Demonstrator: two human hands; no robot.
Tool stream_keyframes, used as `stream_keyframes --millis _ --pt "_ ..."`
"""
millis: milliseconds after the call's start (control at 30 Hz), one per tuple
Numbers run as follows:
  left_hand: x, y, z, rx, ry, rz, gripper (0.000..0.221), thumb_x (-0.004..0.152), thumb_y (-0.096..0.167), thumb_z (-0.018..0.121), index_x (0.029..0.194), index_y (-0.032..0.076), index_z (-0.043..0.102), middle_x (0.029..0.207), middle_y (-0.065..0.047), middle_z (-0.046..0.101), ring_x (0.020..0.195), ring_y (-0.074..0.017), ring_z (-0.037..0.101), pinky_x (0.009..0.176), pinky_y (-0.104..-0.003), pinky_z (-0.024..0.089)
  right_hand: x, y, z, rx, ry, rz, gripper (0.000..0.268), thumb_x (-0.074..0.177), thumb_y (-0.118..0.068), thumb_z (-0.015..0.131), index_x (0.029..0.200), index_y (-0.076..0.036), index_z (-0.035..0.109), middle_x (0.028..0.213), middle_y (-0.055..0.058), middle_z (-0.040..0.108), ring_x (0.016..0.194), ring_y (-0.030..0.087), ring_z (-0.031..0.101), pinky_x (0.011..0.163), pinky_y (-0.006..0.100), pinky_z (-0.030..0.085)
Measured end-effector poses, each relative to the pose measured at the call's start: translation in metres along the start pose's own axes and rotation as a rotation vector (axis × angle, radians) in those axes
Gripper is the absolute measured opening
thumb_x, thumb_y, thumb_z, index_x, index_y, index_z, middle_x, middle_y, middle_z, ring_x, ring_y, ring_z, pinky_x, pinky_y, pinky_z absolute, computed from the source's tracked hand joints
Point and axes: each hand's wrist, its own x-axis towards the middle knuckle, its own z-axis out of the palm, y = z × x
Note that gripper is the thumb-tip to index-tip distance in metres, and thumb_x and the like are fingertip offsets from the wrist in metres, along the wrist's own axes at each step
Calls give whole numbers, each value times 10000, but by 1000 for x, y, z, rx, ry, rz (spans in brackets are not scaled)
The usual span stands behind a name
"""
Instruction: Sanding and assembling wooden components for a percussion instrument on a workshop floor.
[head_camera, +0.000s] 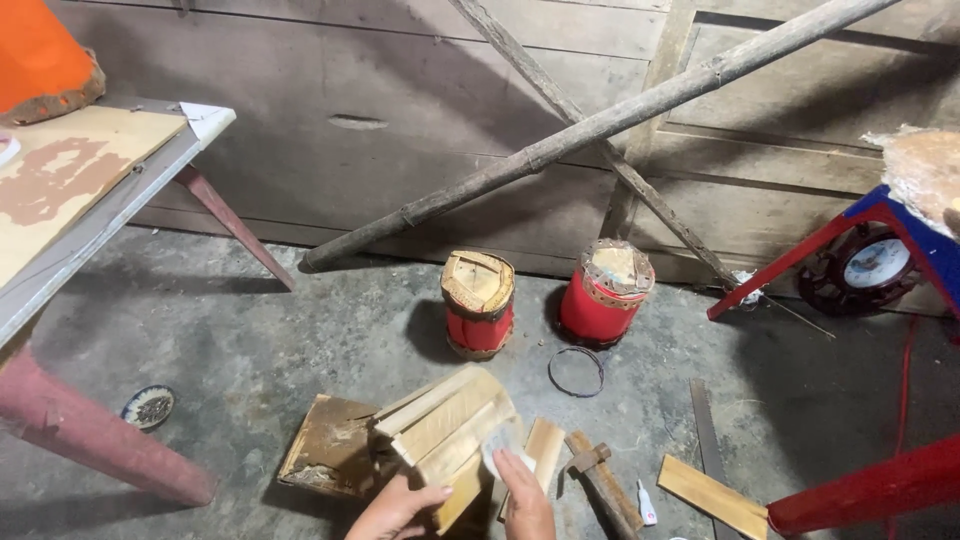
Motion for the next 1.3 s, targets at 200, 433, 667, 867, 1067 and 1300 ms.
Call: stream_keyframes --millis 200,433,667,867,1067,1300 --pt "-6 17 6 -412 -113 -18 777 963 375 557 1601 37 270 1626 -332 393 1493 -511 334 1124 -762 110 -5 -18 -7 240 -57 186 719 763 205 482 1359 -146 679 1459 29 655 1383 169 589 1168 287 421" --pt "-39 46 55 -780 117 131 714 1001 418 427 1521 -68 474 1582 -250 515 1475 -351 436 1224 -456 253 -1 -22 -5 352 -74 271 590 850 87 524 1377 -139 662 1398 20 727 1301 144 684 1093 255 508" --pt "-18 30 56 -661 221 240 530 1010 216 509 1319 -199 622 1398 -302 637 1308 -345 552 1141 -435 368 -13 -70 8 116 199 -508 346 789 2 664 1113 -35 778 1164 136 785 1135 288 738 985 378 591" --pt "27 -15 48 -575 113 285 455 934 86 595 1182 -293 640 1211 -399 706 1149 -419 654 1030 -524 423 15 -64 -36 37 115 -437 288 915 -131 662 1185 -52 722 1230 106 735 1177 243 661 1018 357 522" --pt "36 -31 56 -2 65 282 271 911 96 689 910 -166 759 746 -176 721 638 -198 652 599 -257 520 18 -59 -53 179 102 127 464 939 -130 542 1390 -186 634 1403 13 694 1285 170 660 1057 310 491" --pt "26 -19 44 -54 28 438 269 835 27 653 919 -181 800 739 -189 765 639 -205 637 599 -287 503 20 -118 -65 231 179 -650 385 912 -106 646 1281 -3 683 1342 165 695 1262 263 669 1119 382 487"
